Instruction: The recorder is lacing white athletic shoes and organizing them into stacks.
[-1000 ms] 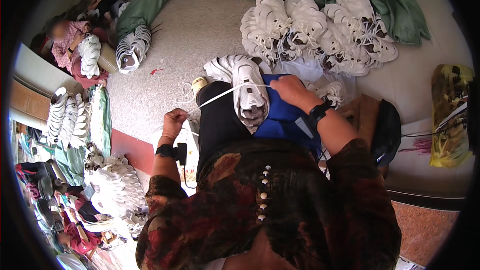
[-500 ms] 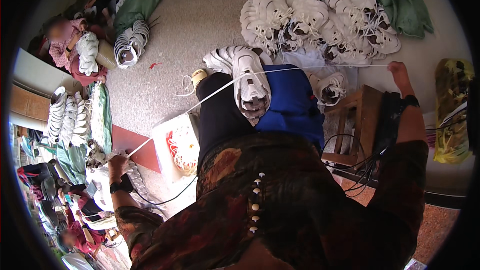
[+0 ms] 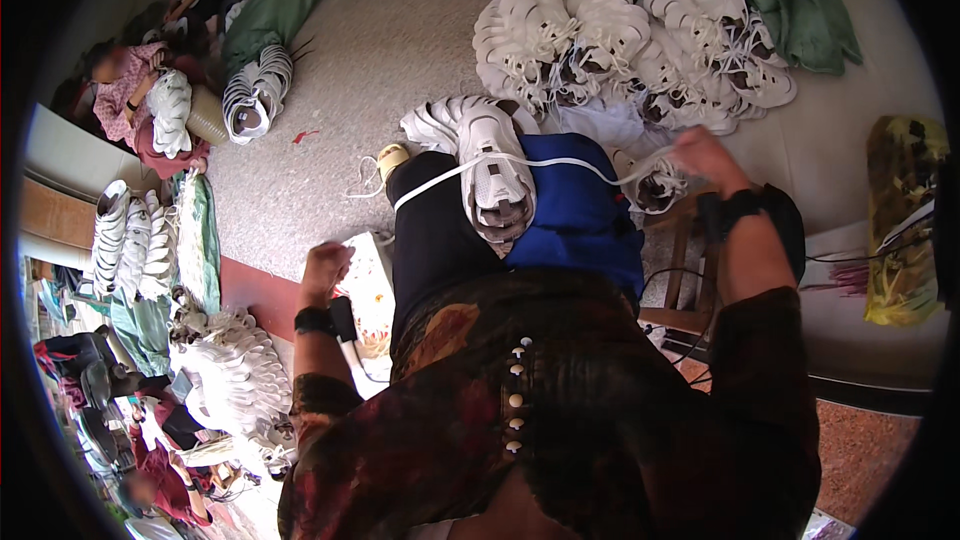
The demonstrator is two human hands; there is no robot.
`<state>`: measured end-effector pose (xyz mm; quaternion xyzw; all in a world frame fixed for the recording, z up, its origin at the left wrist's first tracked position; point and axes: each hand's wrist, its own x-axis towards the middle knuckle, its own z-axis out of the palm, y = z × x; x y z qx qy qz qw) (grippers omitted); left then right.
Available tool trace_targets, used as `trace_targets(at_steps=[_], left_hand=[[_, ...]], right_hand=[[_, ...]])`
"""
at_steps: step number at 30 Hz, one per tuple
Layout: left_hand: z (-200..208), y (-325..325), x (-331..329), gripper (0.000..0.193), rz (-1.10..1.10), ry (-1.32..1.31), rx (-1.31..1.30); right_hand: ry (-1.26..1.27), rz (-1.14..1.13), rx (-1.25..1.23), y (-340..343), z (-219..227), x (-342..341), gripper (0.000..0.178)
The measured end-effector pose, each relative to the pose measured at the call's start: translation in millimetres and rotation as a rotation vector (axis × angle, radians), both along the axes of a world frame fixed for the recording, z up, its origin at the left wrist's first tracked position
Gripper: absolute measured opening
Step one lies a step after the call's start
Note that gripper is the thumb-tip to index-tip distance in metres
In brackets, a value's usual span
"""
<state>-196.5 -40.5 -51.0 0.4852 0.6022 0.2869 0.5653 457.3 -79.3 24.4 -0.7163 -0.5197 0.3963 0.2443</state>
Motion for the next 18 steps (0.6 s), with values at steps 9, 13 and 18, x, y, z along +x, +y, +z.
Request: trace_targets(at_steps=[9,13,18], left_hand=[[30.3,76.8,205.1,0.006,-0.409,-0.174,0.054],[18.6,74.8,212.2,0.009,-0.279,-0.128,0.183],[15.7,74.9,209.2,0.011,-0.326,-0.137,0.250]], right_hand=[[0.275,0.283,0.362,87.7,-66.6,-218.3,0.019],[0.376,0.084,0.485,87.5,-71.2,-232.4,0.018],[0.114,0.052,0.588,92.7,-73.9,-237.2,0.019]])
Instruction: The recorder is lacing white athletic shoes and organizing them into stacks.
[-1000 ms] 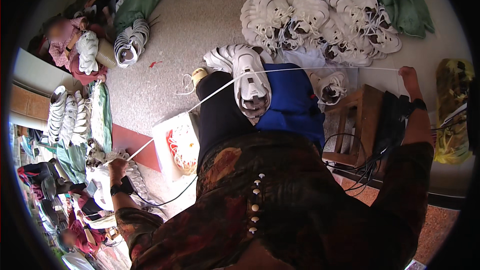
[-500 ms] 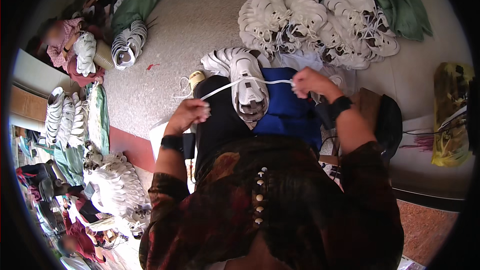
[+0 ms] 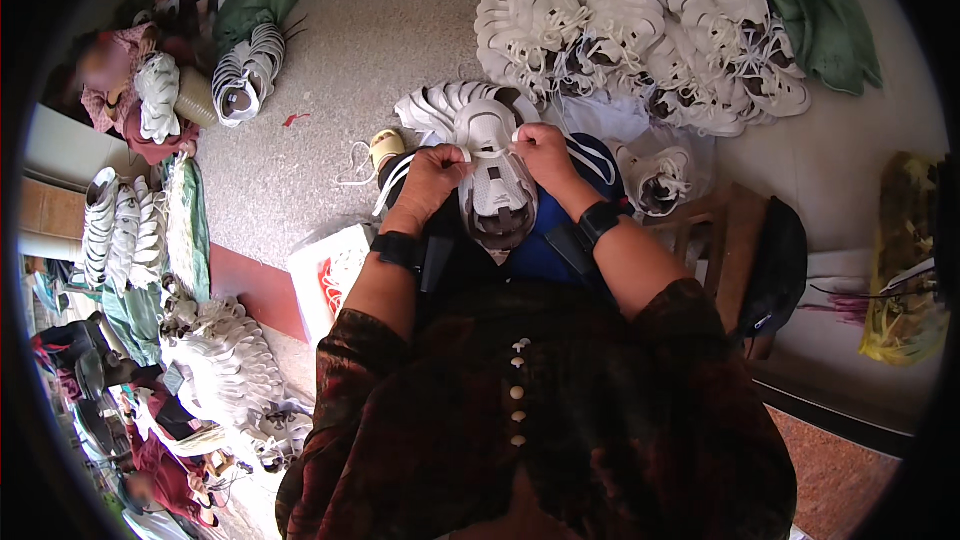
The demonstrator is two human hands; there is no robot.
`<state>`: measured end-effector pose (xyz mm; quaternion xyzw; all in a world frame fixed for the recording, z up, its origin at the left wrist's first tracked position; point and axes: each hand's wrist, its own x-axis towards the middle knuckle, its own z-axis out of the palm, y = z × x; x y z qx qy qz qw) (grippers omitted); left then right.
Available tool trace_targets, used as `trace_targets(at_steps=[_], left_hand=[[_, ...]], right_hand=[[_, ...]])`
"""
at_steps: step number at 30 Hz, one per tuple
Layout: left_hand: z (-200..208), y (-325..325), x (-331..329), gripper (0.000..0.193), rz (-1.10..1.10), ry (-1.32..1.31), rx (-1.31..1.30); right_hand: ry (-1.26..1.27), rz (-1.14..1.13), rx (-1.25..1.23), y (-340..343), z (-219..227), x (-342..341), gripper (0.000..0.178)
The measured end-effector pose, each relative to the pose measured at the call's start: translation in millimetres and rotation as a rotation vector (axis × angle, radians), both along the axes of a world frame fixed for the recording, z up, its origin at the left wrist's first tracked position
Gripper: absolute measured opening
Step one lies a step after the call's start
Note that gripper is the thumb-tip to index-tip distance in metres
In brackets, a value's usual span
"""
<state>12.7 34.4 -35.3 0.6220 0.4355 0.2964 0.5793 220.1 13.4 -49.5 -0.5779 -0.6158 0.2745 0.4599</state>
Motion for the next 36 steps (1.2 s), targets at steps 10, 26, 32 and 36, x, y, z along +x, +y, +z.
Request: trace_targets(at_steps=[10,26,32,36], left_hand=[[-2.9,-8.3,5.5,0.011,0.064,-0.073,0.085],[14.3,-13.3,64.0,0.015,0.071,0.532,0.527],[18.3,-19.2,76.3,0.015,0.074,0.778,0.575],[43.0,-29.1,75.2,0.014,0.071,0.887,0.570]], right_hand=[[-0.435,-0.107,0.174,-0.8,-1.5,-20.6,0.012],[-0.467,-0.056,0.036,-23.5,6.7,-16.1,0.007],[-0.266,-0.048,0.044,-20.7,0.0,-12.9,0.011],[-0.213,-0.111,0.079,-21.6,-5.2,-10.5,0.009]])
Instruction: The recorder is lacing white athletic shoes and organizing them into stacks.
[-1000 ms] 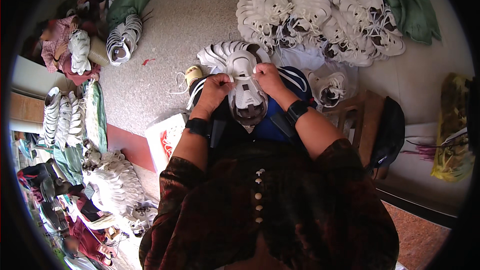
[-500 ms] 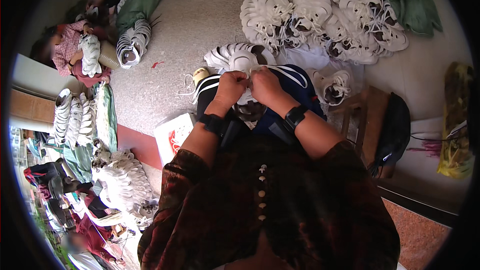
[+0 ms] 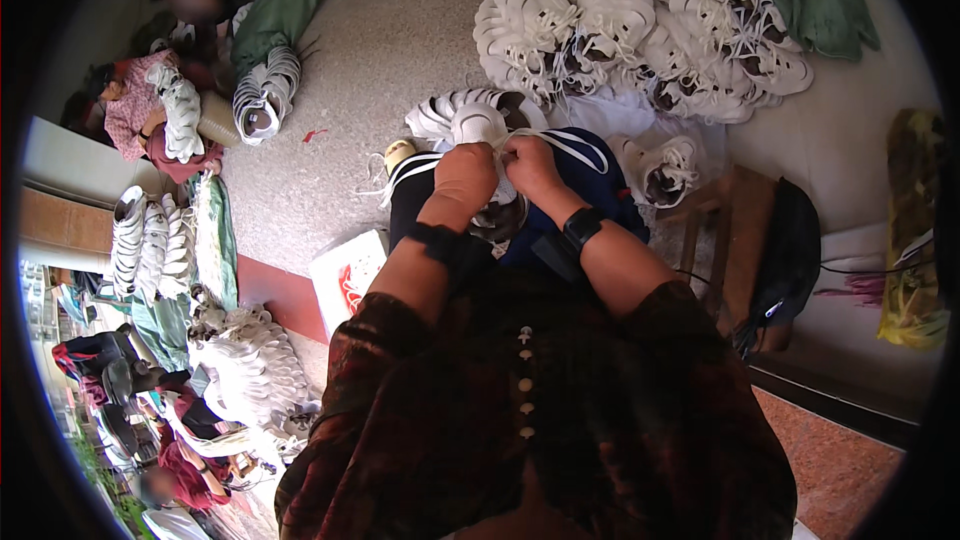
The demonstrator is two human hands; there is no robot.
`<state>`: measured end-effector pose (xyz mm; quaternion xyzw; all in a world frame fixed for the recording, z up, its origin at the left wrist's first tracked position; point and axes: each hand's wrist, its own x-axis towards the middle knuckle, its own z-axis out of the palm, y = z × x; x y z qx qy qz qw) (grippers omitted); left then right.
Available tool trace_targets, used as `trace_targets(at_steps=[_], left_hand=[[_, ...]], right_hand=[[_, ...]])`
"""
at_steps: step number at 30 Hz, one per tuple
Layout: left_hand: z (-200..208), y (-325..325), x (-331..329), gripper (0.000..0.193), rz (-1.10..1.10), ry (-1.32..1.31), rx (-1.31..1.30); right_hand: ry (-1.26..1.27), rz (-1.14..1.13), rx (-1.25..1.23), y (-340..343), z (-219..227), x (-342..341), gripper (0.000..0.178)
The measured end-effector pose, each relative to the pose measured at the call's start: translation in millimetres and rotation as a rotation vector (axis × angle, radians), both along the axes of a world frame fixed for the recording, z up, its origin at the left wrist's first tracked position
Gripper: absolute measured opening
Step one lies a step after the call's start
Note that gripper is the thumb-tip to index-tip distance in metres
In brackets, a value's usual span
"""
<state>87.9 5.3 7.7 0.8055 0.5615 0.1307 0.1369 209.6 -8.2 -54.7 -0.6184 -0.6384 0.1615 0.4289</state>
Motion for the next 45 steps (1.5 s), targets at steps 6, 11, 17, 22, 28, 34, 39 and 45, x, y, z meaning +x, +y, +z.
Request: trace_targets(at_steps=[6,11,17,22,28,34,39,45], left_hand=[[8.5,-16.3,-94.3,0.011,-0.317,-0.276,-0.355],[-5.9,-2.4,-104.3,0.008,0.150,-0.752,-0.760],[-38.2,27.9,-99.9,0.008,0.298,-1.165,-0.582],[-46.3,32.5,-69.6,0.005,0.210,-1.087,-0.634],[-56.2,37.9,-62.1,0.008,0.200,-0.893,-0.389],[-56.6,33.3,-56.6,0.009,0.223,-0.801,-0.218],[-53.0,17.5,-48.6,0.007,0.199,-0.764,-0.041],[-54.3,25.8,-54.0,0.010,0.240,-0.702,-0.160]], right_hand=[[-0.220,-0.046,0.049,-6.8,18.7,-15.1,0.003],[-0.171,0.345,0.063,6.9,26.0,-30.3,0.006],[-0.204,0.321,0.024,9.4,22.4,-39.1,0.008],[-0.218,0.289,-0.083,8.6,23.1,-37.3,0.011],[-0.178,0.276,-0.080,8.9,22.3,-35.5,0.010],[-0.219,0.261,-0.048,7.7,19.5,-37.0,0.008],[-0.290,0.233,0.001,5.9,18.7,-38.2,0.007],[-0.282,0.249,0.017,7.4,17.5,-40.7,0.008]])
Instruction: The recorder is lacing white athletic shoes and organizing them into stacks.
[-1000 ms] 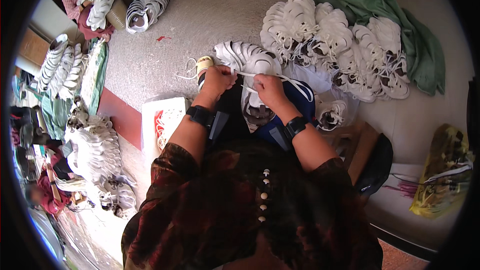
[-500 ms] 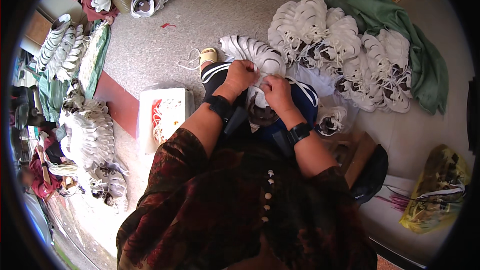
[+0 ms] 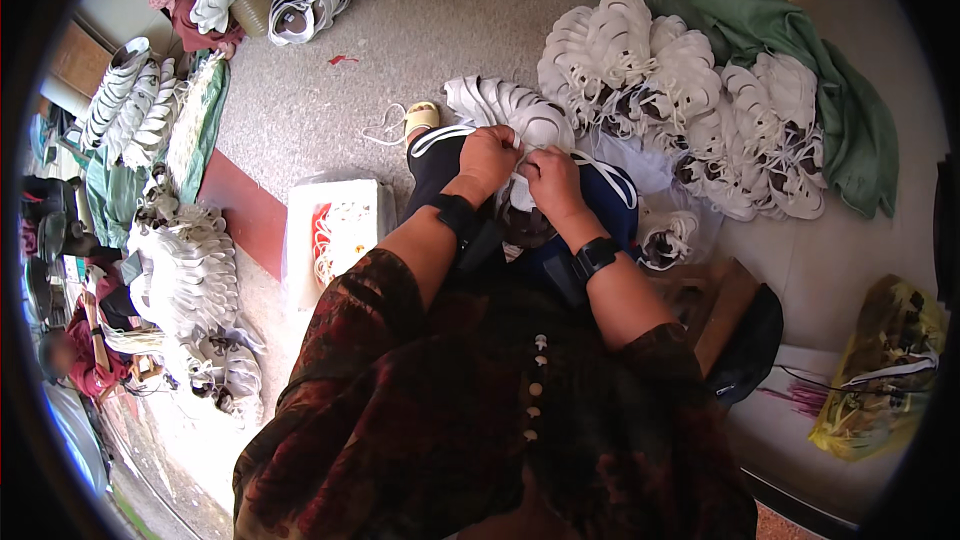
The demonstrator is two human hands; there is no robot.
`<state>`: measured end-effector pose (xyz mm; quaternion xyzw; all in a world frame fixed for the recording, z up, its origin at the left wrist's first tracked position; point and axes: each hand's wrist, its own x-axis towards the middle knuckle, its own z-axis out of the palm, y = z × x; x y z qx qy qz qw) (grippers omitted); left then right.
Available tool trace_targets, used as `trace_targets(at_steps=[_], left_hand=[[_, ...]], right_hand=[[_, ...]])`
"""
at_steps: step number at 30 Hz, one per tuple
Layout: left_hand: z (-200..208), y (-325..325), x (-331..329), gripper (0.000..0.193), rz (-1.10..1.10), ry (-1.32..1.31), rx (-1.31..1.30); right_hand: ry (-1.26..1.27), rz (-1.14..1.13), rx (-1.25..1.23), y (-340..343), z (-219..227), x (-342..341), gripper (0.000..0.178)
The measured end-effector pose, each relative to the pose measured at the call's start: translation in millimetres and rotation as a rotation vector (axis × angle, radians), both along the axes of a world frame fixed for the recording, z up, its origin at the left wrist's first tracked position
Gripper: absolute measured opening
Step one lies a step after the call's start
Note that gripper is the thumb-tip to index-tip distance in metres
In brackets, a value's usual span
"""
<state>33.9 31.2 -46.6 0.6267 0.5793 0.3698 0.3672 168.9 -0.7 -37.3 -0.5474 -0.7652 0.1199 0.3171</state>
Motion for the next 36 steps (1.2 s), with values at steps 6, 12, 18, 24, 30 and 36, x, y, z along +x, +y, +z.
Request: trace_targets(at_steps=[6,12,18,24,30,36], left_hand=[[6.9,14.5,4.0,0.020,-0.052,0.298,0.040],[9.3,-2.1,-2.9,0.026,-0.302,0.764,0.162],[45.3,0.9,5.7,0.030,-0.614,0.807,0.044],[29.8,16.1,7.7,0.020,-0.506,0.826,0.052],[11.7,12.7,-23.2,0.021,-0.435,0.262,-0.211],[7.5,3.0,-22.1,0.019,-0.363,0.209,-0.072]], right_hand=[[0.009,-0.026,0.032,-0.2,6.1,8.9,0.005],[-0.002,-0.061,0.089,0.5,-9.2,-6.5,0.005],[-0.002,-0.065,0.135,-1.3,-7.0,-2.6,0.003],[-0.146,-0.030,0.126,0.5,7.5,3.1,0.003],[-0.181,0.033,0.136,-3.1,5.5,-4.9,0.006],[-0.257,0.049,0.100,-3.2,9.1,-1.8,0.006]])
